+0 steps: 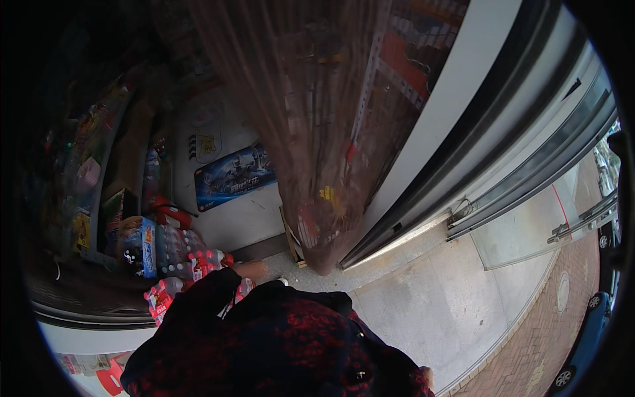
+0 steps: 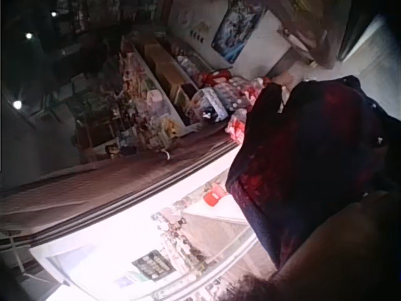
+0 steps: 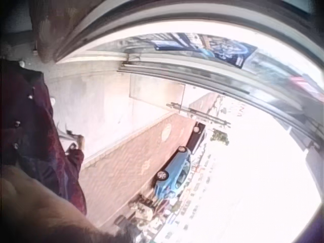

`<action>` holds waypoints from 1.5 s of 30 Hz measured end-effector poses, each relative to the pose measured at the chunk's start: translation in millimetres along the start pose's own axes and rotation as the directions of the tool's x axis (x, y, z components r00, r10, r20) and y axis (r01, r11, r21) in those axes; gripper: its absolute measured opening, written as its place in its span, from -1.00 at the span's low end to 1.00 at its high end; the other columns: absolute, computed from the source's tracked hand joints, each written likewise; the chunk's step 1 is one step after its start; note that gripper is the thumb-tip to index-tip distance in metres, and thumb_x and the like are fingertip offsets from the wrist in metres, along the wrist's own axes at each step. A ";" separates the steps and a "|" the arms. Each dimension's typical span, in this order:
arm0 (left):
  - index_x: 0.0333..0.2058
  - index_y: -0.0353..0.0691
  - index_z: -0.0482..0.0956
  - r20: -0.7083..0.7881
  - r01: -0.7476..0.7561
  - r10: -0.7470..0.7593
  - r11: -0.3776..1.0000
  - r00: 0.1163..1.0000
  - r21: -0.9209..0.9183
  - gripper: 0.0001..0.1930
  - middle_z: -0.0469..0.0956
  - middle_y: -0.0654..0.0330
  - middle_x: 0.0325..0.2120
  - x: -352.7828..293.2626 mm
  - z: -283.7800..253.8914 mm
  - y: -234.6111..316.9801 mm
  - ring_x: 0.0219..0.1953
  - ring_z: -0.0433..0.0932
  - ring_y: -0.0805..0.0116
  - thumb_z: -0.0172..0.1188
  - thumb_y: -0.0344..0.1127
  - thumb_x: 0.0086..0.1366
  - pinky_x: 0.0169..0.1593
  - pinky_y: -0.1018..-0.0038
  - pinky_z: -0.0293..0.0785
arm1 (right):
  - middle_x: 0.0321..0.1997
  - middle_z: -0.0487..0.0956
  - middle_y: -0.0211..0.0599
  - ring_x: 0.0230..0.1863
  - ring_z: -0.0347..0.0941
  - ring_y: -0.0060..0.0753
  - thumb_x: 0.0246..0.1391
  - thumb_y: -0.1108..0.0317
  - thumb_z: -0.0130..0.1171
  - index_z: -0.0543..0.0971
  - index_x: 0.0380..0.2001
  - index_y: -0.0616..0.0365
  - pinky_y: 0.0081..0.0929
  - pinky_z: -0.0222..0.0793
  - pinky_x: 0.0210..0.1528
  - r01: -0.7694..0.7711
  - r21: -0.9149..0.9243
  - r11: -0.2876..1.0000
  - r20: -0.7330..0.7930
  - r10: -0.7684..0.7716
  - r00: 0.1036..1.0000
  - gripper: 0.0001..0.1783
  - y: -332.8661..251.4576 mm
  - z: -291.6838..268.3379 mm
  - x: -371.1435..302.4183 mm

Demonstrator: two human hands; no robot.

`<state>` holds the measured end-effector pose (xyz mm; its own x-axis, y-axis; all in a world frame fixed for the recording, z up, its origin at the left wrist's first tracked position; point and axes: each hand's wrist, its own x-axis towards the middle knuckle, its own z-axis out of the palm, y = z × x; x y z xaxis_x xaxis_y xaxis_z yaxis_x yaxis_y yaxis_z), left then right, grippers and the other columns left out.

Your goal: The person removes various toy boxes and packages from a store shelf, then wipes the shelf surface with a cloth. The person handles multiple items one by one and places them aside before cleaning the shelf.

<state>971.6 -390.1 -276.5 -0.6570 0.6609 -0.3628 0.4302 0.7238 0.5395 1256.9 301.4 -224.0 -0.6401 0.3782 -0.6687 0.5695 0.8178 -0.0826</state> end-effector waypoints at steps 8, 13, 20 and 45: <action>-0.52 -0.22 0.32 -0.090 0.093 -0.070 0.956 0.993 0.279 -0.83 0.32 0.11 -0.54 -12.3 -132.6 -80.8 -0.37 0.37 0.27 -0.17 -0.32 0.19 -0.23 0.38 0.31 | -0.62 0.49 -0.04 -0.57 0.43 -0.23 -0.06 0.50 -0.06 0.43 -0.59 0.32 -0.38 0.29 -0.49 0.134 -0.396 0.908 -0.882 -0.417 0.220 -0.87 -70.7 -391.2 -109.3; -0.51 -0.20 0.35 -0.300 0.071 -0.016 0.983 0.954 0.172 -0.84 0.34 0.06 -0.53 -21.5 -129.6 -83.0 -0.44 0.37 0.11 -0.12 -0.29 0.17 -0.33 0.27 0.31 | -0.60 0.50 -0.02 -0.54 0.44 -0.18 -0.07 0.45 -0.05 0.44 -0.59 0.32 -0.34 0.30 -0.47 0.216 -0.197 0.956 -0.878 -0.270 0.395 -0.84 -147.5 -283.5 -62.9; -0.52 -0.32 0.45 0.039 0.103 -0.105 0.993 0.994 0.066 -0.80 0.47 0.01 -0.56 -114.1 -127.4 -103.0 -0.46 0.46 0.02 -0.11 -0.35 0.14 -0.32 0.24 0.35 | -0.57 0.50 0.02 -0.49 0.44 -0.10 -0.07 0.39 -0.04 0.46 -0.60 0.32 -0.28 0.32 -0.42 0.383 0.071 0.921 -0.311 -0.344 0.886 -0.80 -351.6 -19.3 29.5; -0.42 -0.21 0.43 -0.189 -0.151 0.203 0.953 0.961 0.261 -0.85 0.46 0.01 -0.36 70.6 -395.4 -441.6 -0.27 0.47 0.01 -0.01 -0.27 0.11 -0.23 0.13 0.36 | -0.46 0.52 0.14 -0.33 0.46 0.15 -0.09 0.17 0.00 0.53 -0.62 0.31 -0.07 0.37 -0.28 0.023 0.286 0.958 -0.228 0.044 0.973 -0.63 -748.8 28.9 66.5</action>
<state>490.4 -741.4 -239.9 -0.6605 0.7448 -0.0955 0.6709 0.6424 0.3704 802.9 -298.4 -228.0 -0.7149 0.5027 -0.4860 0.6780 0.6682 -0.3062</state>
